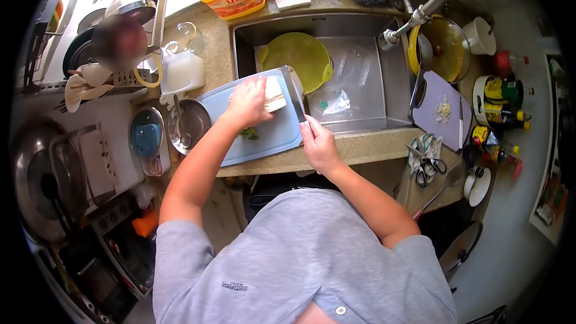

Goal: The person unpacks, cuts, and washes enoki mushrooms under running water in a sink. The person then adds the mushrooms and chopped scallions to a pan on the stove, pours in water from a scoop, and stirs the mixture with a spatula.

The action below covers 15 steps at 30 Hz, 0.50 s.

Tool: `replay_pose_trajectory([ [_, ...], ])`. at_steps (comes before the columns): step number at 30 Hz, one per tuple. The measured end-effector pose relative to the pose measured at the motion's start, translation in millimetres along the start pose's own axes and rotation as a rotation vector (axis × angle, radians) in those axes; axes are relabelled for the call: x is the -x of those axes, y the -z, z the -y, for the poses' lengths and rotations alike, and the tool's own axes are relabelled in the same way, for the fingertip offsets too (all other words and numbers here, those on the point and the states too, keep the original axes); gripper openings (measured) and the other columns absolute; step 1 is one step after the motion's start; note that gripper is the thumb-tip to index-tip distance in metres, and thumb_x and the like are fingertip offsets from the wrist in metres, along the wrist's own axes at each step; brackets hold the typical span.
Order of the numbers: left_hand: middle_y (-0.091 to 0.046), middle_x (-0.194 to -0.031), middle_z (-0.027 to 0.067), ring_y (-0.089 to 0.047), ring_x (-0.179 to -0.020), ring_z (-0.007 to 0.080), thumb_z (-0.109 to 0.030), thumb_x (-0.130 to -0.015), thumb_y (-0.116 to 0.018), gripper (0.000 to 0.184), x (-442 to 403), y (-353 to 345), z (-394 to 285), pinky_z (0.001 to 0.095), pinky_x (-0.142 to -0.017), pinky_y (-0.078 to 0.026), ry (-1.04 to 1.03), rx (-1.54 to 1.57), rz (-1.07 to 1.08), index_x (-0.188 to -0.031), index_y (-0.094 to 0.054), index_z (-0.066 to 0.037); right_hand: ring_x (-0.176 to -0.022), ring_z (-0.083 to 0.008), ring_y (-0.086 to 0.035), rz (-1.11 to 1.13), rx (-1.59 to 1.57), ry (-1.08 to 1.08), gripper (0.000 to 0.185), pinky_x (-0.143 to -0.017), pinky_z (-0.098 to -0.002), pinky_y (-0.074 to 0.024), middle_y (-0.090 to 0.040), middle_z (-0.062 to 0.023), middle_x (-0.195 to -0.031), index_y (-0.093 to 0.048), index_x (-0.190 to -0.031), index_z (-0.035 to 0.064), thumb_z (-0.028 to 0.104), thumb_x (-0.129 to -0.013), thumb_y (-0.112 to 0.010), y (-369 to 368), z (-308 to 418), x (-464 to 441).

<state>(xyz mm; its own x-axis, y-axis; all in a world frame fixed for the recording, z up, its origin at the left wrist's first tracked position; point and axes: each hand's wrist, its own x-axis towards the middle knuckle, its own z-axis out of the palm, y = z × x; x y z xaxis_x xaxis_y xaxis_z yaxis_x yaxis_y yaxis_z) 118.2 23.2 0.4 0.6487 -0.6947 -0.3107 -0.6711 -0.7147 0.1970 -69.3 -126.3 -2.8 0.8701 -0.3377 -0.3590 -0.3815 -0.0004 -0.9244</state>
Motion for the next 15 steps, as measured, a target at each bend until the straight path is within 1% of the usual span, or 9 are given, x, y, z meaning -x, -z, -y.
replay_pose_trajectory([
  [1,-0.055,-0.127,0.0224,-0.055,-0.119,0.0367,-0.035,-0.059,-0.086,0.098,1,-3,0,0.0445,-0.103,-0.044,-0.015,0.005,0.008,-0.138,-0.043,0.004,-0.073,-0.0238,-0.064,-0.052,0.078,0.117,0.034,-0.068,-0.0350,-0.0514,-0.068,-0.0178,-0.085,-0.060,-0.124,-0.0051,0.020,-0.102,-0.059,-5,5,6],
  [2,-0.055,-0.124,0.0222,-0.055,-0.116,0.0372,-0.036,-0.057,-0.088,0.099,3,-6,2,0.0449,-0.101,-0.045,-0.049,0.007,-0.049,-0.136,-0.044,0.004,-0.075,-0.0293,-0.067,-0.102,0.158,0.233,0.034,-0.069,-0.0374,-0.0520,-0.069,-0.0212,-0.087,-0.061,-0.124,-0.0053,0.021,-0.103,-0.058,-10,10,12],
  [3,-0.056,-0.120,0.0219,-0.055,-0.113,0.0377,-0.037,-0.055,-0.089,0.100,5,-8,4,0.0453,-0.098,-0.045,-0.082,0.008,-0.109,-0.134,-0.044,0.004,-0.075,-0.0293,-0.067,-0.114,0.163,0.227,0.034,-0.069,-0.0374,-0.0520,-0.069,-0.0212,-0.087,-0.061,-0.124,-0.0053,0.021,-0.103,-0.058,-15,16,16],
  [5,-0.055,-0.120,0.0218,-0.054,-0.114,0.0377,-0.039,-0.055,-0.090,0.102,8,-12,5,0.0455,-0.099,-0.044,-0.066,0.040,-0.125,-0.135,-0.044,0.004,-0.080,-0.0374,-0.069,-0.070,0.222,0.244,0.035,-0.071,-0.0407,-0.0527,-0.069,-0.0261,-0.090,-0.062,-0.122,-0.0055,0.023,-0.103,-0.056,-22,25,21],
  [7,-0.054,-0.121,0.0217,-0.052,-0.116,0.0378,-0.040,-0.055,-0.090,0.103,7,-12,7,0.0456,-0.100,-0.043,-0.051,0.069,-0.144,-0.135,-0.043,0.004,-0.079,-0.0376,-0.069,-0.084,0.217,0.210,0.034,-0.071,-0.0403,-0.0527,-0.068,-0.0266,-0.089,-0.063,-0.122,-0.0056,0.022,-0.103,-0.056,-31,28,24],
  [9,-0.052,-0.124,0.0208,-0.050,-0.121,0.0367,-0.038,-0.058,-0.089,0.095,7,-14,6,0.0469,-0.104,-0.040,-0.003,0.105,-0.117,-0.132,-0.046,0.004,-0.079,-0.0379,-0.069,-0.092,0.212,0.170,0.033,-0.070,-0.0400,-0.0528,-0.068,-0.0272,-0.088,-0.063,-0.121,-0.0056,0.021,-0.103,-0.056,-38,29,27],
  [11,-0.052,-0.123,0.0205,-0.050,-0.120,0.0368,-0.037,-0.059,-0.089,0.092,4,-15,7,0.0469,-0.104,-0.040,-0.005,0.095,-0.098,-0.130,-0.047,0.003,-0.077,-0.0384,-0.069,-0.114,0.214,0.181,0.032,-0.070,-0.0404,-0.0527,-0.067,-0.0274,-0.084,-0.064,-0.119,-0.0057,0.020,-0.103,-0.056,-42,28,26],
  [15,-0.052,-0.122,0.0203,-0.050,-0.118,0.0371,-0.034,-0.060,-0.089,0.084,1,-21,10,0.0472,-0.104,-0.040,-0.007,0.067,-0.072,-0.125,-0.049,0.003,-0.075,-0.0389,-0.068,-0.100,0.234,0.147,0.032,-0.068,-0.0405,-0.0526,-0.067,-0.0276,-0.082,-0.064,-0.119,-0.0060,0.020,-0.103,-0.055,-43,34,24],
])
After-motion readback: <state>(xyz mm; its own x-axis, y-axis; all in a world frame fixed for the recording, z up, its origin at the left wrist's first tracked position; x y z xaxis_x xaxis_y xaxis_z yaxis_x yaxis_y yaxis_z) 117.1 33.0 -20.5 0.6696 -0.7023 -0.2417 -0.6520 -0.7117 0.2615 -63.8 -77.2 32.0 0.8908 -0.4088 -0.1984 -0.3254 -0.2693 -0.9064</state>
